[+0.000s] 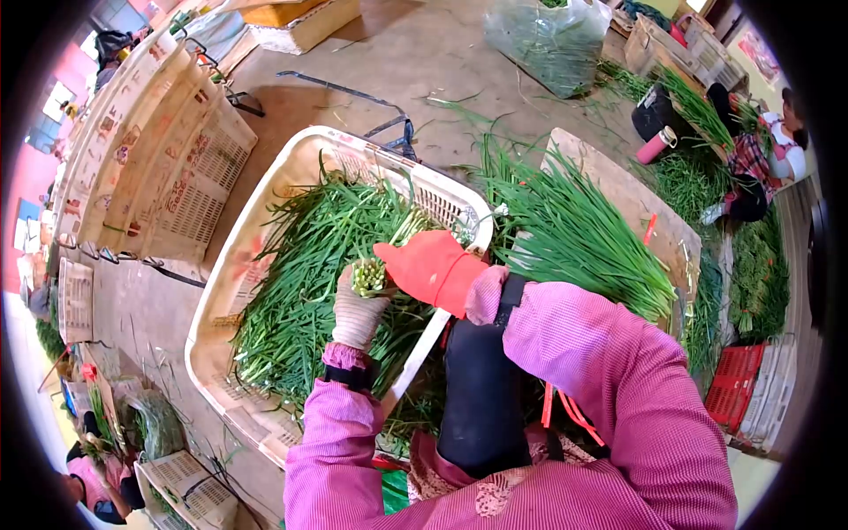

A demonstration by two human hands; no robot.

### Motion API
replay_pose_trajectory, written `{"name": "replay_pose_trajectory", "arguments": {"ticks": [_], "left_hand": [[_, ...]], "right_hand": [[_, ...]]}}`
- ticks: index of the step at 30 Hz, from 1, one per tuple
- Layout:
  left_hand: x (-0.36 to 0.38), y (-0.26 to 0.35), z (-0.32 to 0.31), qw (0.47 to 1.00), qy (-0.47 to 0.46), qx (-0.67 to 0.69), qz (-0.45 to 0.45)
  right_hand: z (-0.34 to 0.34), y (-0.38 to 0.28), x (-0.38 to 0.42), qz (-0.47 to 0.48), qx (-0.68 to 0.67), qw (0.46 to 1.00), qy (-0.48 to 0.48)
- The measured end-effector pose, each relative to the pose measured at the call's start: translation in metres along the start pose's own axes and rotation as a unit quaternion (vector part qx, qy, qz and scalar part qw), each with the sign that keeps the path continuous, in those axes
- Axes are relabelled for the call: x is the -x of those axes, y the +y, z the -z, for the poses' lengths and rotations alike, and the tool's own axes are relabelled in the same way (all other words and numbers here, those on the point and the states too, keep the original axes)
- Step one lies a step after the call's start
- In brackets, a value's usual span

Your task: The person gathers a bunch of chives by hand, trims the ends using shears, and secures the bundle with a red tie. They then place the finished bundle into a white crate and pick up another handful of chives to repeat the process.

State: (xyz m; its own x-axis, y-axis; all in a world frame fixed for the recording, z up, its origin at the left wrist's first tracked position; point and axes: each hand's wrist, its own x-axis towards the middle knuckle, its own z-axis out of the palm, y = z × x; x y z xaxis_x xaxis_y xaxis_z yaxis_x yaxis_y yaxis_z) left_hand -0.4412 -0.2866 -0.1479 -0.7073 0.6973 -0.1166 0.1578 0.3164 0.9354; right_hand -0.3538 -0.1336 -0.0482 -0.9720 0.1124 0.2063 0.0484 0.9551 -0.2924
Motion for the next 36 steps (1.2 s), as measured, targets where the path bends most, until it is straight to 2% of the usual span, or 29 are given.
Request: {"name": "replay_pose_trajectory", "arguments": {"ticks": [1,2,3,4,6,8,10,11,12,14,15,16,18,19,20,22,23,24,25,26,28,30,32,33,34,35,36], "left_hand": [[-0.001,0.004,-0.005,0.97,0.036,0.234,0.045],[-0.001,0.007,-0.008,0.883,0.072,0.455,0.09],[-0.002,-0.008,-0.005,0.95,0.059,0.304,0.037],[0.005,-0.002,0.0,0.95,0.061,0.303,0.041],[0.021,0.024,0.013,0.999,0.021,0.023,0.028],[0.018,0.019,0.012,0.999,0.024,0.039,0.014],[0.013,0.026,0.014,0.989,-0.003,-0.142,0.039],[0.014,0.02,0.012,0.99,0.032,-0.138,-0.004],[0.015,0.012,0.012,0.99,0.032,-0.138,-0.004],[0.021,0.027,0.013,0.984,0.026,-0.173,-0.045],[0.031,0.039,0.01,0.998,0.045,0.033,-0.005],[0.034,0.039,0.013,0.999,0.044,0.032,-0.003],[0.038,0.037,0.018,0.999,0.017,-0.039,-0.023],[0.04,0.037,0.02,0.999,0.025,0.002,-0.023],[0.039,0.035,0.025,0.992,0.032,-0.093,-0.074],[0.044,0.037,0.033,0.995,0.067,0.064,-0.04],[0.042,0.017,0.043,0.982,0.067,0.163,-0.071],[0.032,-0.031,0.065,0.972,0.023,-0.148,-0.178],[0.031,-0.033,0.094,0.994,0.021,-0.002,-0.112],[0.033,-0.025,0.115,0.988,0.017,0.145,-0.041],[0.071,0.077,0.137,0.963,0.185,0.179,-0.077],[0.096,0.149,0.187,0.932,0.279,0.197,-0.123],[0.108,0.179,0.234,0.897,0.349,0.225,-0.149],[0.113,0.192,0.249,0.893,0.346,0.216,-0.189],[0.118,0.204,0.259,0.888,0.341,0.208,-0.227],[0.121,0.215,0.264,0.885,0.329,0.21,-0.252],[0.117,0.228,0.249,0.884,0.327,0.211,-0.259]], "right_hand": [[0.0,-0.003,-0.002,-0.002,-0.015,1.0,0.015],[-0.001,-0.007,-0.005,-0.003,-0.03,0.999,0.03],[-0.002,-0.007,-0.009,-0.06,-0.023,0.998,-0.027],[-0.001,-0.004,-0.016,-0.06,-0.026,0.997,-0.031],[0.002,0.006,-0.034,-0.091,-0.126,0.977,0.143],[0.025,0.005,-0.039,-0.12,-0.15,0.975,0.109],[0.035,0.004,-0.042,-0.049,-0.065,0.993,-0.087],[0.021,0.011,-0.034,0.073,0.038,0.991,-0.102],[0.003,0.017,-0.026,0.072,0.038,0.992,-0.101],[-0.028,0.025,-0.014,0.157,0.125,0.974,-0.105],[-0.038,0.027,-0.011,0.15,0.148,0.96,-0.186],[-0.041,0.025,-0.011,0.149,0.145,0.96,-0.185],[-0.047,0.022,-0.013,0.053,0.126,0.929,-0.343],[-0.052,0.024,-0.014,0.042,0.13,0.922,-0.363],[-0.056,0.027,-0.015,0.019,0.112,0.918,-0.379],[-0.057,0.032,-0.023,-0.039,0.086,0.88,-0.466],[-0.093,0.046,-0.017,-0.049,0.084,0.883,-0.46],[-0.246,0.104,0.006,-0.005,0.183,0.904,-0.386],[-0.19,0.085,-0.007,-0.066,0.11,0.892,-0.433],[-0.124,0.063,-0.02,-0.127,0.034,0.869,-0.477],[-0.121,0.066,-0.018,-0.121,0.033,0.863,-0.49],[-0.144,0.068,-0.011,-0.199,-0.018,0.864,-0.462],[-0.093,0.056,-0.009,-0.085,0.068,0.884,-0.455],[-0.159,0.082,0.007,0.058,0.291,0.902,-0.313],[-0.226,0.108,0.023,0.118,0.507,0.843,-0.132],[-0.103,0.064,0.005,0.046,0.158,0.964,-0.211],[-0.075,0.053,0.003,0.072,0.16,0.977,-0.118]]}}
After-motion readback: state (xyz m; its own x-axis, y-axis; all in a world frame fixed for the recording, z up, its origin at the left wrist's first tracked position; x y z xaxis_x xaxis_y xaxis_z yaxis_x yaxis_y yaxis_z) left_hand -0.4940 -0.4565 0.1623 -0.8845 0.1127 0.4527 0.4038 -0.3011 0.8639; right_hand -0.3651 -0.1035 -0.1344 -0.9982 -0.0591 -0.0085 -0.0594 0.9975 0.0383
